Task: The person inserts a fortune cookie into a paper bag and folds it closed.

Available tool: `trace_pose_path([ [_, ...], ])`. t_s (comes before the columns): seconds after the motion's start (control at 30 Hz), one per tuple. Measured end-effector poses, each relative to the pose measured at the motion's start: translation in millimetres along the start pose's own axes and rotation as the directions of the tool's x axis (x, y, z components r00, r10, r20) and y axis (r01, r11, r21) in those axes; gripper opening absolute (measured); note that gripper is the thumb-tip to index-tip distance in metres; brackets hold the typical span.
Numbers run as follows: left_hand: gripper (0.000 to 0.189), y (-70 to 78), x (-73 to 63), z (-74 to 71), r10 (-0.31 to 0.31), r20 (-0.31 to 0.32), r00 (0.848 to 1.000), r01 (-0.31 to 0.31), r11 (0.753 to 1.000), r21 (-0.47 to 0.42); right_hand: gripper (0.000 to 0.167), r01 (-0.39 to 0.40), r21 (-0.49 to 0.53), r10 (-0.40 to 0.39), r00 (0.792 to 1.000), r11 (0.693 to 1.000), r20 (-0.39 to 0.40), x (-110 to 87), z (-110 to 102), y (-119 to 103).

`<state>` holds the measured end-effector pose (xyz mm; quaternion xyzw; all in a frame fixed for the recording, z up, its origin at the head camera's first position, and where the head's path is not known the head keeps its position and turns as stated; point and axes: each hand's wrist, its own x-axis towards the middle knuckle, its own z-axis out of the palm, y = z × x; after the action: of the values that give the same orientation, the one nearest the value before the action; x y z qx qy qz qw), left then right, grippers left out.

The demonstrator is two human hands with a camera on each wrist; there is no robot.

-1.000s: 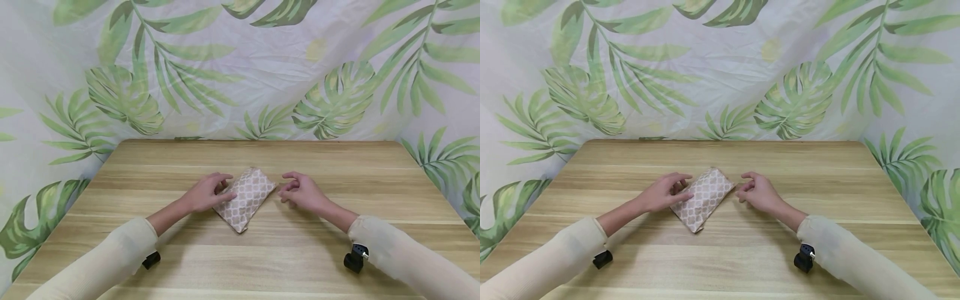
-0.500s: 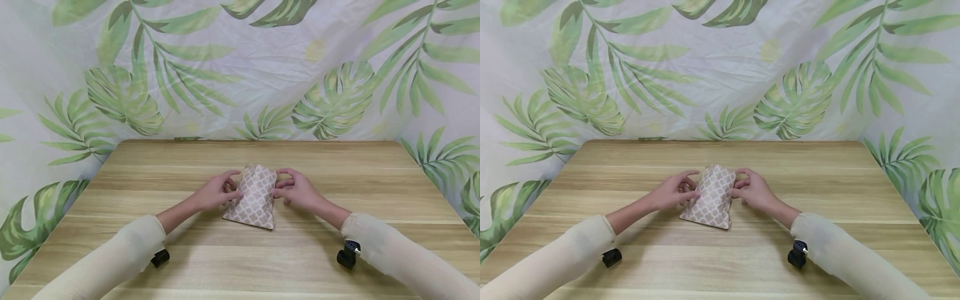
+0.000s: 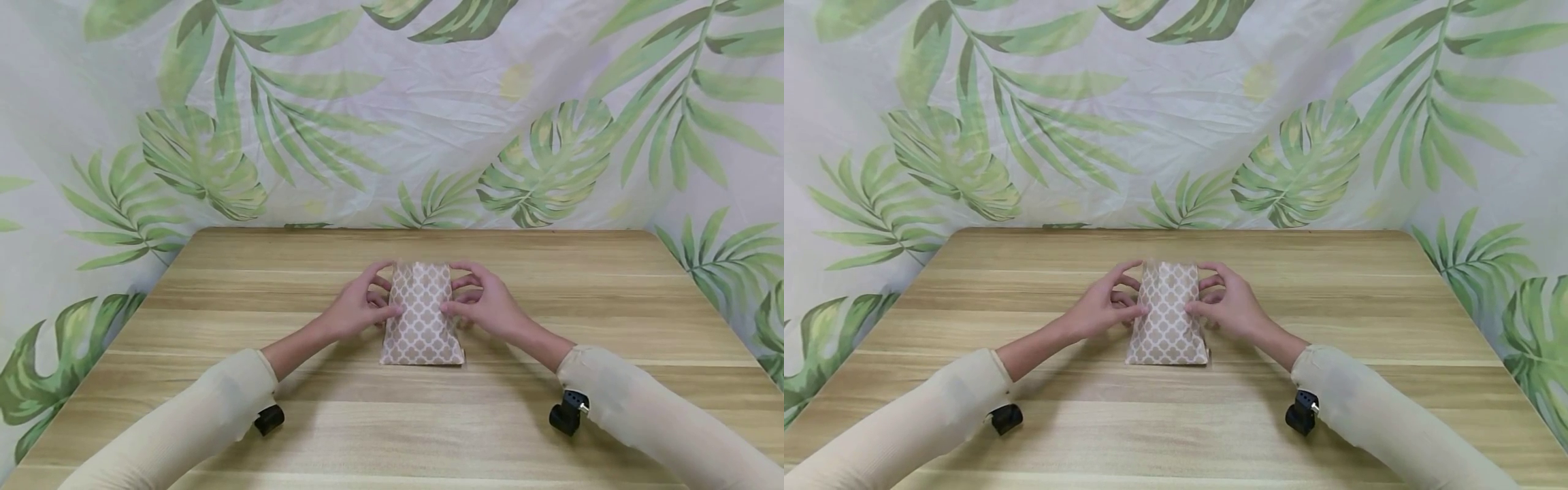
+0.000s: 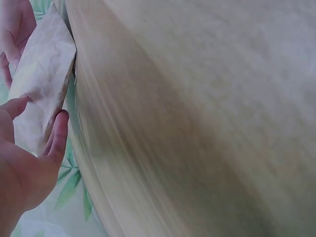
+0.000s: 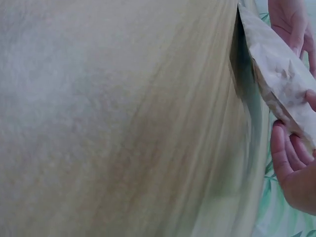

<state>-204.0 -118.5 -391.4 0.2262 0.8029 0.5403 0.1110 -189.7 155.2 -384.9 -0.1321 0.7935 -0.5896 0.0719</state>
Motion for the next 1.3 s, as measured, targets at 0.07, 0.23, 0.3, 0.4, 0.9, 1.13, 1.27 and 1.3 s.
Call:
trace_pose_path([
  [0.07, 0.088, 1.4, 0.5, 1.0, 0.025, -0.019, 1.0, -0.025, 1.0, 0.003, 0.076, 0.06, -0.028, -0.06, 0.998, 0.998, -0.014, -0.7, -0.3, -1.6],
  [0.23, 0.09, 5.0, 0.6, 2.2, 0.136, -0.071, 0.988, -0.132, 0.99, 0.055, 0.078, 0.178, -0.076, -0.181, 0.983, 0.981, -0.036, -2.1, -1.1, -5.1],
  [0.3, 0.091, 6.0, 0.5, 2.9, 0.192, -0.092, 0.977, -0.184, 0.979, 0.092, 0.079, 0.22, -0.099, -0.225, 0.973, 0.971, -0.044, -2.9, -1.2, -5.9],
  [0.4, 0.092, 7.8, -0.2, 4.2, 0.28, -0.113, 0.953, -0.262, 0.953, 0.153, 0.081, 0.29, -0.138, -0.3, 0.952, 0.947, -0.057, -4.6, -0.5, -7.4],
  [0.9, 0.096, 20.1, -3.5, 8.6, 0.591, -0.136, 0.795, -0.461, 0.735, 0.497, 0.084, 0.621, -0.376, -0.687, 0.725, 0.688, -0.058, -5.4, 0.2, -8.7],
  [1.13, 0.097, 21.4, -4.1, 10.2, 0.655, -0.137, 0.744, -0.485, 0.669, 0.564, 0.088, 0.675, -0.443, -0.76, 0.649, 0.591, -0.025, -7.2, -0.5, -10.5],
  [1.27, 0.094, 21.2, -4.4, 10.4, 0.678, -0.128, 0.724, -0.506, 0.648, 0.57, 0.087, 0.68, -0.468, -0.774, 0.633, 0.565, -0.014, -9.5, -1.2, -9.5],
  [1.3, 0.093, 21.1, -4.3, 10.6, 0.685, -0.125, 0.718, -0.513, 0.641, 0.571, 0.087, 0.681, -0.468, -0.775, 0.632, 0.563, -0.013, -10.1, -1.4, -9.4],
])
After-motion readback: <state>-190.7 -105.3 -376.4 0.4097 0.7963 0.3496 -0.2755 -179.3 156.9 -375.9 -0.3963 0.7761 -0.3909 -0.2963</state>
